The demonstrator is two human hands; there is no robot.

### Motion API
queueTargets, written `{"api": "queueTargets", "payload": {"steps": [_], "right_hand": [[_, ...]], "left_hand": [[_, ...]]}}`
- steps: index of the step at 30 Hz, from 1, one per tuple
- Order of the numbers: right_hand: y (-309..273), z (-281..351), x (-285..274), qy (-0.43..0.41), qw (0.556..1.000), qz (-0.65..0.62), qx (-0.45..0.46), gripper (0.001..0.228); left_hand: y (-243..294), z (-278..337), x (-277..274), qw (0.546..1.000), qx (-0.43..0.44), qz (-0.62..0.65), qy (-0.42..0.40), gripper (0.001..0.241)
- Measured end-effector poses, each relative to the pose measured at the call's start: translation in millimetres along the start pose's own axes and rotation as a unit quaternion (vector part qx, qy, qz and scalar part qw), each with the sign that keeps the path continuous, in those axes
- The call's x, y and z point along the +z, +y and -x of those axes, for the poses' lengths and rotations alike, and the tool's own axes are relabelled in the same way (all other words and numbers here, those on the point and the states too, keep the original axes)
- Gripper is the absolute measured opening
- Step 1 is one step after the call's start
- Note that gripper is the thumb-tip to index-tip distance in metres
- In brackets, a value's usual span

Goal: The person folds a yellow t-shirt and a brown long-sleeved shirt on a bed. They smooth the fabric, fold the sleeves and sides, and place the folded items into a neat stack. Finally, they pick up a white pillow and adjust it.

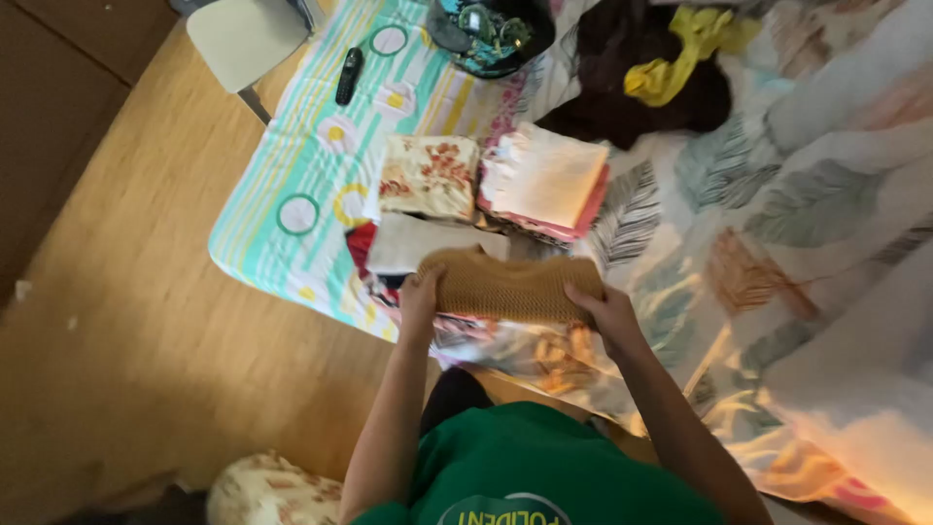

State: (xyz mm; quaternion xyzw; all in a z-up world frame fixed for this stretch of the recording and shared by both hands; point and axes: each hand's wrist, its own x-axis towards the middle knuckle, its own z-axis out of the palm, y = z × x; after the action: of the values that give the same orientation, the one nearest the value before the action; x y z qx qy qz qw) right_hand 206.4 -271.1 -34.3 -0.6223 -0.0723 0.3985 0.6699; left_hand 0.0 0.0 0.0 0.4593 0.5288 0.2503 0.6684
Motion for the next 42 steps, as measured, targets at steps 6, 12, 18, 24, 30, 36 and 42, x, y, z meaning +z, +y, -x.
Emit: {"api": "queueTargets", "payload": {"steps": [6, 12, 18, 24, 30, 36, 42], "right_hand": [[-66.0, -100.5, 157.2, -0.027, 0.997, 0.019, -0.074, 0.05], [-108.2, -140.8, 229.8, 0.041, 0.995, 0.011, -0.087, 0.038], [-68.9, -204.8, 230.4, 0.106, 0.978, 0.043, -0.176, 0.036], [-54.7, -215.0, 240.7, 0.168, 0.983, -0.016, -0.068, 0.043], [78.8, -256.2, 212.7, 0.171, 0.968, 0.17, -0.068, 0.053], [59.8, -242.8, 231.9, 0.262, 0.934, 0.236, -0.052, 0.055], [15.5, -213.4, 262.6, 0.323, 0.893, 0.304, -0.077, 0.059]], "left_hand": [[105.3, -129.5, -49.5, 0.989, 0.133, -0.065, 0.004, 0.049], [145.9, -226.3, -54.9, 0.986, 0.152, -0.012, -0.061, 0.051], [168.4, -254.5, -28.5, 0.989, 0.122, -0.069, -0.044, 0.05], [146.9, -285.6, -36.1, 0.956, 0.141, 0.151, -0.208, 0.068], [3.7, -384.2, -75.3, 0.972, -0.006, -0.208, -0.11, 0.072], [49.4, -341.3, -56.2, 0.956, 0.093, -0.251, -0.116, 0.078], [96.0, -300.4, -39.7, 0.919, 0.134, -0.358, -0.095, 0.082]]}}
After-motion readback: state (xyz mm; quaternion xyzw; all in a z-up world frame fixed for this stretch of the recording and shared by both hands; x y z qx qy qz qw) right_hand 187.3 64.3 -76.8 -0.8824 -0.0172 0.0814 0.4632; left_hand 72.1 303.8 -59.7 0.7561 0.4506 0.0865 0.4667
